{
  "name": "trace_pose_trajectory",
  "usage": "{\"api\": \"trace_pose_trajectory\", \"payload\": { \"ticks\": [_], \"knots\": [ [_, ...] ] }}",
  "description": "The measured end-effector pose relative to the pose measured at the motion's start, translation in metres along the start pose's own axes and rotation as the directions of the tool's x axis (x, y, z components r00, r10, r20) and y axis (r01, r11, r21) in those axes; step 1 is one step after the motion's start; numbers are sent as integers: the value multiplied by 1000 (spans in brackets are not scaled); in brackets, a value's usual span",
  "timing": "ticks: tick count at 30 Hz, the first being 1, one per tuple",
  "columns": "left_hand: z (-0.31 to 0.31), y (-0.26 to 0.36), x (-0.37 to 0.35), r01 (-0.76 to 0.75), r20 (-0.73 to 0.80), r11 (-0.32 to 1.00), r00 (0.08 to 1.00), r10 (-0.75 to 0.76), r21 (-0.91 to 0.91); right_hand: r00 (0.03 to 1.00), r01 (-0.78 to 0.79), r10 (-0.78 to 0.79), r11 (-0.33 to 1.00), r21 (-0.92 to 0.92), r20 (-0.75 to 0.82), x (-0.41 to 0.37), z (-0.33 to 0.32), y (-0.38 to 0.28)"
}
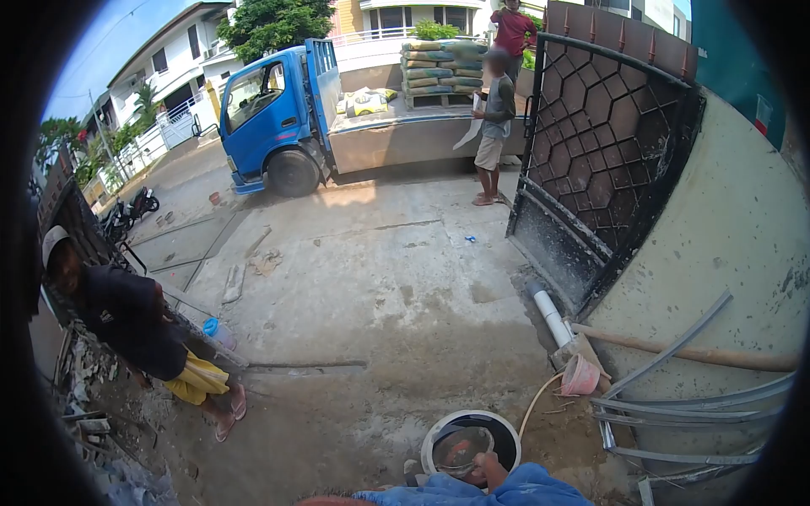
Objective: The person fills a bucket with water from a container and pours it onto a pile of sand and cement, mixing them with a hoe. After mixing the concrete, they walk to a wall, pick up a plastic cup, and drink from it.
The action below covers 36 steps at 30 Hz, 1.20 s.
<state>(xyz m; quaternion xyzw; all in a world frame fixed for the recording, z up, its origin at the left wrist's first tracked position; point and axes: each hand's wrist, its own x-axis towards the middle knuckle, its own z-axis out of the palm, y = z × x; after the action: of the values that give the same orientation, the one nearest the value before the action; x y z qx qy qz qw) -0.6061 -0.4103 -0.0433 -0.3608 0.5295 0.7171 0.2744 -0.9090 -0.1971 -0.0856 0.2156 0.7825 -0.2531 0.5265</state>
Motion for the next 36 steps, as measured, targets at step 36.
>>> {"api": "trace_pose_trajectory", "payload": {
  "ticks": [36],
  "knots": [
    [-135, 37, -28, 12, -309, 980, 950, 52, 201, 975, 131, -18, 850, 510, -221, -75, 20, 32]
  ]
}}
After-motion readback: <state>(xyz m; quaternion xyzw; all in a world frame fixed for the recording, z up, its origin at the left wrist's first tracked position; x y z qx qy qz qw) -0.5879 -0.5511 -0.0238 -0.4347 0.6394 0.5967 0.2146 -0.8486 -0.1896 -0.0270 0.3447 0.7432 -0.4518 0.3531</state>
